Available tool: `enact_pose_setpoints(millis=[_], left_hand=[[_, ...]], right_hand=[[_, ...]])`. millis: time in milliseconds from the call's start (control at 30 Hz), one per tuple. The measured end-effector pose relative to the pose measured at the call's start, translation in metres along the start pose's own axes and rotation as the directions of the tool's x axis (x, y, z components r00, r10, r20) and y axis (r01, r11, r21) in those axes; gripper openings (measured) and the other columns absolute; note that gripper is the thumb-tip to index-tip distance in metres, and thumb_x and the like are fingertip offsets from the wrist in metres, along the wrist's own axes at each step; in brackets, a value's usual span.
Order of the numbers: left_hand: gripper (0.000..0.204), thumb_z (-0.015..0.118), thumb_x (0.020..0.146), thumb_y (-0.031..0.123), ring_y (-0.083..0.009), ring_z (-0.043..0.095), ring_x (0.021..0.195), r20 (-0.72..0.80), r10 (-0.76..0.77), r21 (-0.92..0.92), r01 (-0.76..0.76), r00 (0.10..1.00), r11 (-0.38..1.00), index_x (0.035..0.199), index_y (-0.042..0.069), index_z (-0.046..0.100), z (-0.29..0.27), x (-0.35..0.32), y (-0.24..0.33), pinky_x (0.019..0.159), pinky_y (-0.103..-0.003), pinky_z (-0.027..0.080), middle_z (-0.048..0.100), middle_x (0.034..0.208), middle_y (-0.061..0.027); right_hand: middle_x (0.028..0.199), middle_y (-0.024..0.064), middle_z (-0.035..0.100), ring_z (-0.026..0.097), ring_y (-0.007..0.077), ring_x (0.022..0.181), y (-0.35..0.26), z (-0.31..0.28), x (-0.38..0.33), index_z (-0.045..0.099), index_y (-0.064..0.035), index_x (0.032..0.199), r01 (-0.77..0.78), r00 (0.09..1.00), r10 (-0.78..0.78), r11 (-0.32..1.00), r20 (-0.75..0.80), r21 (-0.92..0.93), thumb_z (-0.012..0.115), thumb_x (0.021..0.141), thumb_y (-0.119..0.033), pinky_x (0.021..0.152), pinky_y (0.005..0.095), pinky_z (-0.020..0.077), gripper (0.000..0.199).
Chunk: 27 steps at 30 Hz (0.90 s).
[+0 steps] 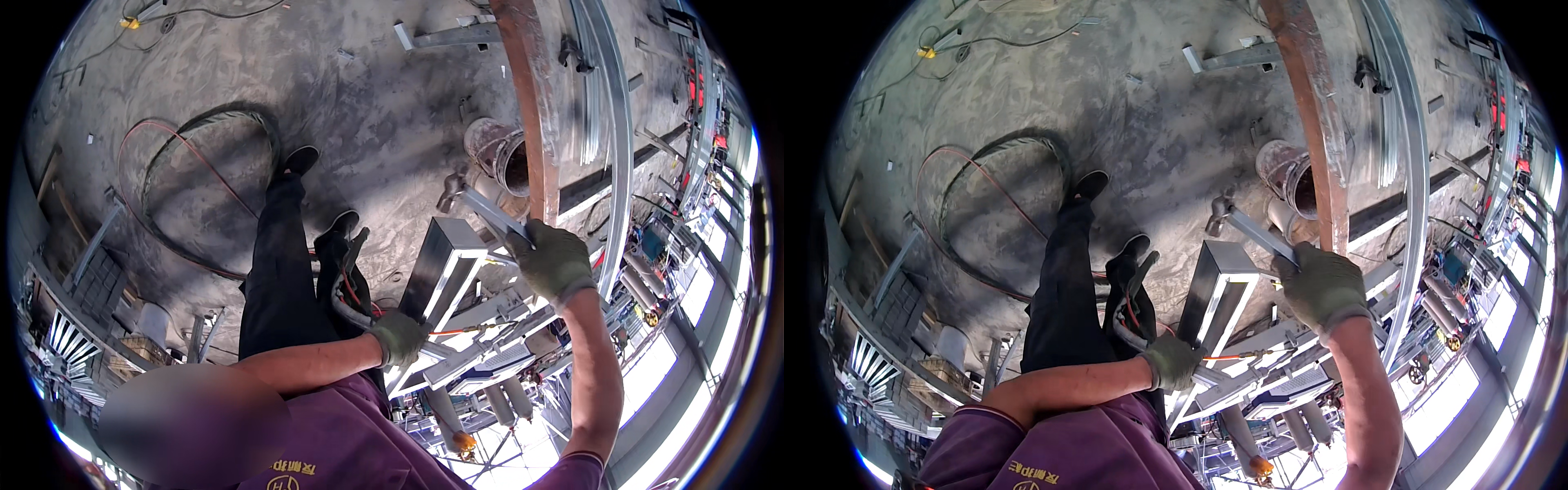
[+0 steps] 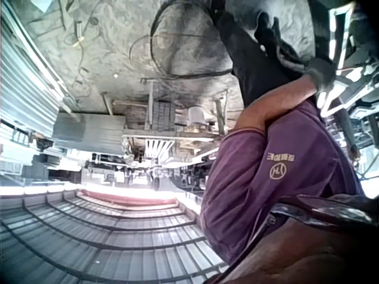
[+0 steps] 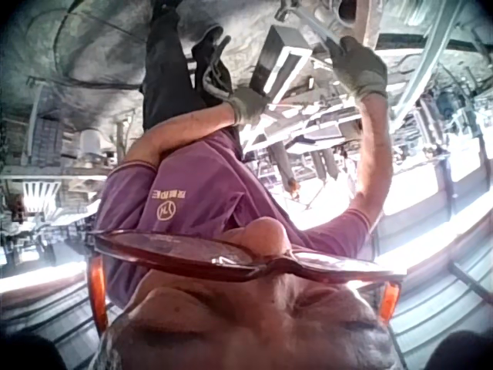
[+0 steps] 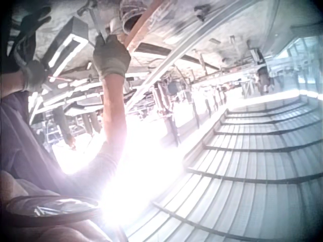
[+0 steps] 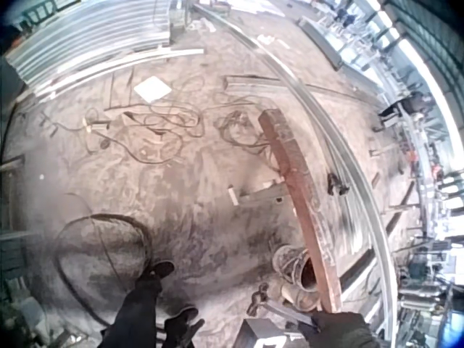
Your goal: The person welds metal frame components using a handheld welding torch, joining rectangular metal pieces into a larger frame structure. The person repositions the frame multiple times to access different joints and continues welding along seams.
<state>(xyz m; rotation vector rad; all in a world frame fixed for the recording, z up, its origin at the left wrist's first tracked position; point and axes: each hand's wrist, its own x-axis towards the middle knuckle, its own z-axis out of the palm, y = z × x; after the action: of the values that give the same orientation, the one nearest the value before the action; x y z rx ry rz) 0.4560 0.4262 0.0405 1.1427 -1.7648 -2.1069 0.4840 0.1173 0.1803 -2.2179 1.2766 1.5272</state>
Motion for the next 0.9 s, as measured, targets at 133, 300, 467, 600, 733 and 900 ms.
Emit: enact_pose_setpoints(millis=[133,300,467,600,733,900], left_hand=[[0.051,0.069,0.094,0.036,-0.0396,0.081,0.088,-0.063,-0.006,-0.023,0.005,0.998,1.000,0.134,0.004,0.068,0.002,0.000,0.002,0.078,-0.056,0.062,0.082,0.096,-0.0176],[0.049,0.069,0.095,0.036,-0.0394,0.081,0.091,-0.023,0.004,-0.002,-0.004,1.000,1.000,0.134,0.006,0.068,-0.001,-0.003,0.001,0.080,-0.055,0.062,0.082,0.098,-0.0175],[0.050,0.069,0.097,0.038,-0.0393,0.081,0.093,-0.007,-0.011,-0.001,0.011,1.000,1.000,0.136,0.007,0.067,-0.008,-0.003,0.004,0.082,-0.056,0.062,0.082,0.101,-0.0183],[0.057,0.072,0.096,0.044,-0.0397,0.081,0.095,0.003,-0.011,0.014,0.011,1.000,1.000,0.139,0.007,0.066,-0.005,0.000,0.002,0.082,-0.055,0.062,0.082,0.104,-0.0191],[0.063,0.075,0.095,0.049,-0.0394,0.081,0.097,0.039,0.008,0.046,-0.010,0.999,0.999,0.141,0.007,0.065,-0.012,-0.003,0.004,0.083,-0.054,0.062,0.082,0.107,-0.0195],[0.062,0.074,0.096,0.048,-0.0390,0.081,0.097,0.045,-0.019,0.028,0.018,0.999,0.999,0.142,0.007,0.065,-0.015,-0.004,0.007,0.083,-0.054,0.062,0.082,0.108,-0.0193]], right_hand=[[0.097,0.0171,0.080,0.078,0.0415,0.093,-0.002,0.004,0.009,0.071,-0.0102,0.108,-0.001,0.999,0.002,1.000,-0.040,0.021,0.057,0.113,-0.050,0.086,0.0555,0.0598,0.043],[0.094,0.0164,0.080,0.079,0.0399,0.092,-0.005,0.003,0.009,0.073,-0.0113,0.111,0.154,0.986,-0.151,0.987,0.066,-0.048,0.058,0.113,-0.050,0.084,0.0537,0.0606,0.042],[0.092,0.0206,0.079,0.077,0.0437,0.092,-0.003,-0.001,-0.009,0.075,-0.0123,0.116,0.027,0.985,0.016,0.969,-0.171,0.247,0.059,0.113,-0.048,0.083,0.0551,0.0586,0.039],[0.093,0.0199,0.079,0.077,0.0435,0.093,0.013,-0.009,-0.044,0.075,-0.0135,0.116,-0.102,0.984,0.142,0.944,-0.107,0.312,0.063,0.111,-0.050,0.084,0.0548,0.0587,0.038],[0.094,0.0190,0.079,0.078,0.0425,0.093,0.029,-0.003,-0.062,0.075,-0.0107,0.110,0.015,0.998,-0.004,0.981,-0.057,0.195,0.066,0.110,-0.048,0.085,0.0532,0.0604,0.039],[0.100,0.0148,0.080,0.080,0.0347,0.092,0.016,0.006,-0.047,0.076,-0.0098,0.131,0.207,0.916,-0.121,0.959,-0.382,0.193,0.066,0.110,-0.036,0.082,0.0466,0.0618,0.035]])
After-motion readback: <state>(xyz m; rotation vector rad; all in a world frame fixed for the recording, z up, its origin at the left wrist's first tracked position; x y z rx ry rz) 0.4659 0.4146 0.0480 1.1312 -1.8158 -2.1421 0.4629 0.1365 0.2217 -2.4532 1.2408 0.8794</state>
